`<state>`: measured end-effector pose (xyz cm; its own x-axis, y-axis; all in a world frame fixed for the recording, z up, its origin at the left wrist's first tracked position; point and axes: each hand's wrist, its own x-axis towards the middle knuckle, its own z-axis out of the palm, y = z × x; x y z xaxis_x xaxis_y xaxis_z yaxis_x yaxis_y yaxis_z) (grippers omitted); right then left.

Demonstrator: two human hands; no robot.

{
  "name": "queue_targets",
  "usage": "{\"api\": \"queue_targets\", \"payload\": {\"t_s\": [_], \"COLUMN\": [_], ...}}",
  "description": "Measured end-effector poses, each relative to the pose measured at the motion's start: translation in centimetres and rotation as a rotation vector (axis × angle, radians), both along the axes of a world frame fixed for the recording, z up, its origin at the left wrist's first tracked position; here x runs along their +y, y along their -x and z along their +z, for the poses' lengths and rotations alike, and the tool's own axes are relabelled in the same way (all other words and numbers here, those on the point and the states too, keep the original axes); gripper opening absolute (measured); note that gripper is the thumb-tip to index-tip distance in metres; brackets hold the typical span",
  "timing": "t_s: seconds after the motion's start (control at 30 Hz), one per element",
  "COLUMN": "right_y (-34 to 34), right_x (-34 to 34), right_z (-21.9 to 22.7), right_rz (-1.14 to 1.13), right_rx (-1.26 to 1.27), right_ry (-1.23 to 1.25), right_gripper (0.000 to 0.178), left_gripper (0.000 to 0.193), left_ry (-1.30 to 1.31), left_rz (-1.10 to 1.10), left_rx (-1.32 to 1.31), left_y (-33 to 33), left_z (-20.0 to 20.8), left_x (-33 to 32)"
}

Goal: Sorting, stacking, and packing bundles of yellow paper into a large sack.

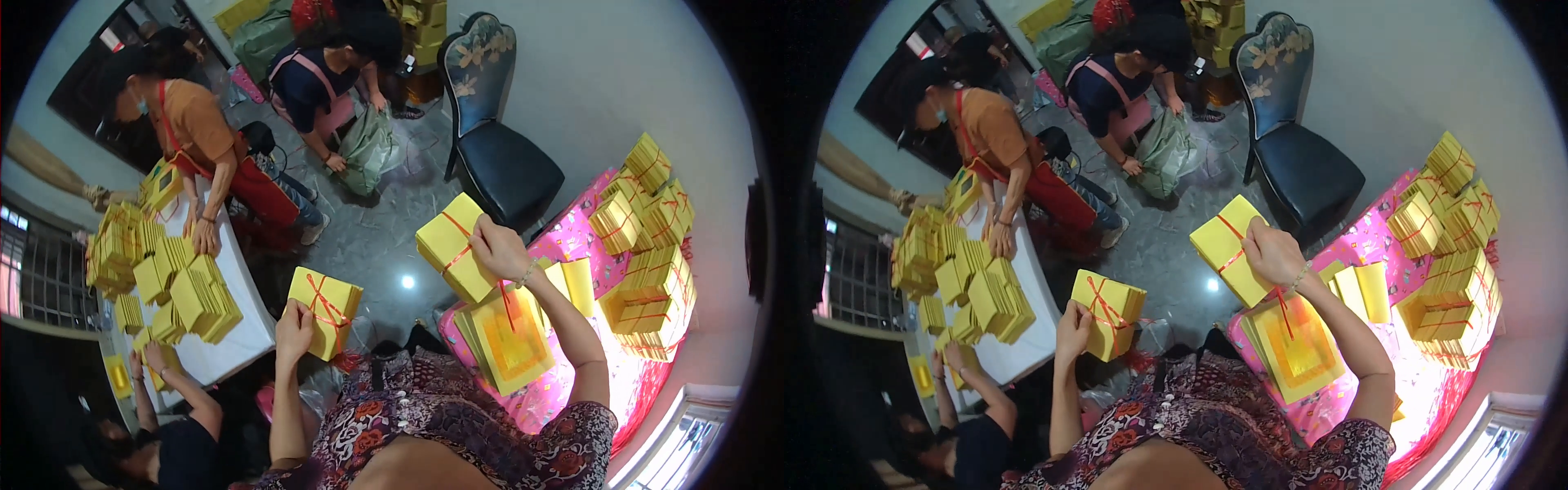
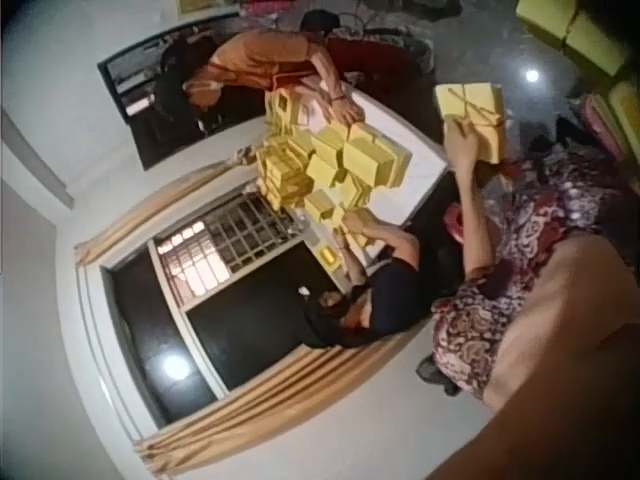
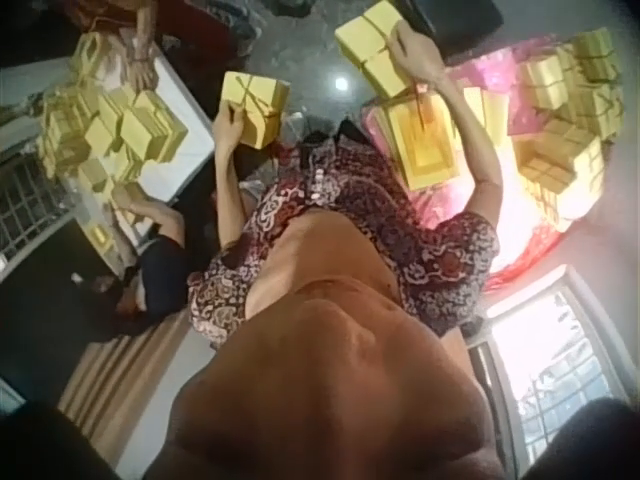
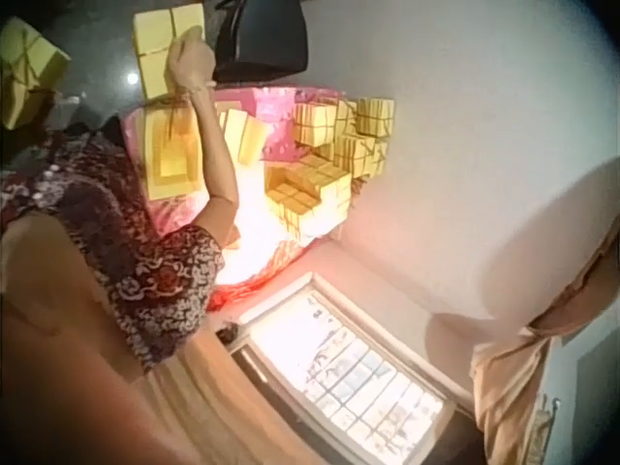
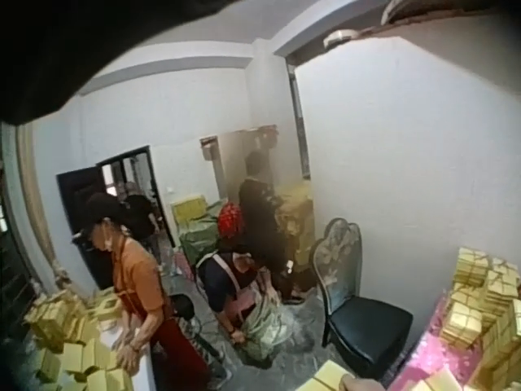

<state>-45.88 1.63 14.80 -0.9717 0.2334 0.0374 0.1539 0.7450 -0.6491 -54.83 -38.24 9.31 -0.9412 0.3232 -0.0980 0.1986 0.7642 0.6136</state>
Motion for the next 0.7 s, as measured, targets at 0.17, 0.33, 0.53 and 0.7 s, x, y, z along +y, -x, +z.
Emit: {"api": "queue_targets", "payload": {"t_s": [0.17,0.33,0.53,0.7], "right_y": [3.5,6.2,9.4,11.4], "right_x": [1.7,3.2,3.0,3.3], "right_z": [-4.0,-7.4,-11.3,-14.5], "right_rz": [-0.044,-0.151,-0.314,-0.396], "right_rx": [-0.140,-0.246,-0.265,-0.211], "right_ry": [0.054,0.111,0.063,0.088], "right_gripper": [0.018,0.018,0.019,0.018], "left_gripper": [0.010,0.012,0.014,0.019], "left_ry": [-0.136,-0.135,-0.114,-0.014], "left_rz": [0.058,-0.033,-0.164,-0.212], "left_rx": [-0.088,-0.182,-0.260,-0.273], "left_y": [6.4,12.2,18.0,21.8], "left_z": [-3.9,-5.8,-7.2,-6.2], "left_x": [2.6,7.5,11.9,15.2]}}
